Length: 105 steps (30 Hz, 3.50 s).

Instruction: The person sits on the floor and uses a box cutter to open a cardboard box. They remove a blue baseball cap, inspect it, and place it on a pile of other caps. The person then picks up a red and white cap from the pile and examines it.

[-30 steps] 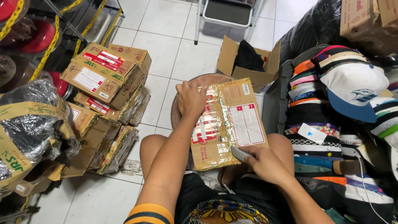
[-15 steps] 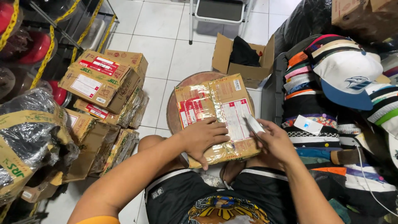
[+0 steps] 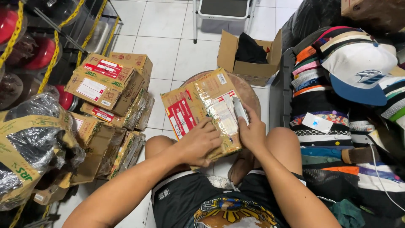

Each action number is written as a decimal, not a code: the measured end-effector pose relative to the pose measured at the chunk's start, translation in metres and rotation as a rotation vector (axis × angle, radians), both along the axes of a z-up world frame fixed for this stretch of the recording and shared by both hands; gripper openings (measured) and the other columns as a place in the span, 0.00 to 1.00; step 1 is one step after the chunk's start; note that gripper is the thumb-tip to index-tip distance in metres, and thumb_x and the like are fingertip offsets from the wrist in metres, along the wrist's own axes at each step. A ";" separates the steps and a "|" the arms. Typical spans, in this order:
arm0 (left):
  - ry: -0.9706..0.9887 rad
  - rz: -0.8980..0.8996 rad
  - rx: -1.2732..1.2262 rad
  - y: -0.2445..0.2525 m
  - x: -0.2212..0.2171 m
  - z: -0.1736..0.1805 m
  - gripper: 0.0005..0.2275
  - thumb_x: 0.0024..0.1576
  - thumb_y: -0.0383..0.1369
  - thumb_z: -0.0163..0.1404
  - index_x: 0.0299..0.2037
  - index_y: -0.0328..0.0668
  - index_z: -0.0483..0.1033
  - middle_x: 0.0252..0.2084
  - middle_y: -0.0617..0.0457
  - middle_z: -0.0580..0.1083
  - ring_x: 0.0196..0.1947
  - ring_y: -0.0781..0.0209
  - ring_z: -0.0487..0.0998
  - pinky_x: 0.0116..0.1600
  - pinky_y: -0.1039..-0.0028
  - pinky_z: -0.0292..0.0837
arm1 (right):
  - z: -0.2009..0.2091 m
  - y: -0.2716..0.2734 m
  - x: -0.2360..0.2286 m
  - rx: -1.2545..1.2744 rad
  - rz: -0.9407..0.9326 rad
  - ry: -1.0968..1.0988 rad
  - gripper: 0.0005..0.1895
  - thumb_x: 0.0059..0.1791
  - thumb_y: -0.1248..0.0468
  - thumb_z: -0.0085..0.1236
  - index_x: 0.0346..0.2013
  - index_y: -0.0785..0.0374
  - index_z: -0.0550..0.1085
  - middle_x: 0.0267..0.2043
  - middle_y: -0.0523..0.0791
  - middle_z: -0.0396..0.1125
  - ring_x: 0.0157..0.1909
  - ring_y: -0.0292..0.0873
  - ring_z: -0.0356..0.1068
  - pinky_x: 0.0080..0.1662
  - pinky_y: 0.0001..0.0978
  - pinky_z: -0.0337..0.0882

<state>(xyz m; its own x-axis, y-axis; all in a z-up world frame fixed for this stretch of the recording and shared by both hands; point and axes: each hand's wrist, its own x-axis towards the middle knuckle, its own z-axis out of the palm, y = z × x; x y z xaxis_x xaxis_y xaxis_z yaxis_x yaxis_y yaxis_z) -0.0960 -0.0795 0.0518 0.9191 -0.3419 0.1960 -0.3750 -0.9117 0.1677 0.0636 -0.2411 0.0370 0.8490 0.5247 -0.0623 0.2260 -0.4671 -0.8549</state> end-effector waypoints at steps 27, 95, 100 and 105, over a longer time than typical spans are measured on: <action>-0.302 0.712 -0.027 0.091 -0.180 0.007 0.18 0.55 0.47 0.56 0.24 0.46 0.64 0.26 0.51 0.64 0.31 0.47 0.73 0.40 0.58 0.71 | -0.022 0.073 0.001 -0.115 0.006 -0.116 0.30 0.52 0.53 0.49 0.71 0.43 0.63 0.65 0.54 0.66 0.64 0.62 0.66 0.65 0.53 0.64; 0.016 0.984 -1.169 -0.008 0.065 -0.060 0.23 0.53 0.40 0.60 0.46 0.40 0.58 0.25 0.45 0.72 0.32 0.46 0.78 0.40 0.57 0.72 | -0.021 -0.055 0.066 -0.309 0.304 -0.948 0.12 0.49 0.45 0.57 0.45 0.35 0.79 0.35 0.34 0.72 0.41 0.40 0.74 0.38 0.32 0.75; 0.068 1.006 -1.286 0.024 0.064 -0.092 0.21 0.53 0.35 0.60 0.49 0.41 0.61 0.26 0.47 0.74 0.32 0.52 0.79 0.41 0.62 0.72 | -0.034 -0.085 0.094 -0.352 0.264 -1.000 0.16 0.49 0.43 0.56 0.51 0.32 0.78 0.38 0.35 0.74 0.45 0.40 0.75 0.40 0.34 0.76; 0.146 0.666 -1.497 0.046 0.048 -0.024 0.23 0.46 0.17 0.55 0.51 0.39 0.63 0.43 0.55 0.73 0.45 0.62 0.76 0.51 0.72 0.75 | -0.004 -0.115 0.124 -0.092 -0.093 -0.345 0.21 0.53 0.53 0.62 0.62 0.45 0.76 0.48 0.50 0.75 0.50 0.55 0.74 0.47 0.46 0.74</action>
<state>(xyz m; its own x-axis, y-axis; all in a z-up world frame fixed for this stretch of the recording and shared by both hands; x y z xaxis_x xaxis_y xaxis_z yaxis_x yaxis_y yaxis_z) -0.0476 -0.0334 0.0275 0.8570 0.4993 -0.1277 0.0897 0.0996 0.9910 0.1874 -0.3566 0.0330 0.8723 0.4494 0.1926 0.4461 -0.5704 -0.6896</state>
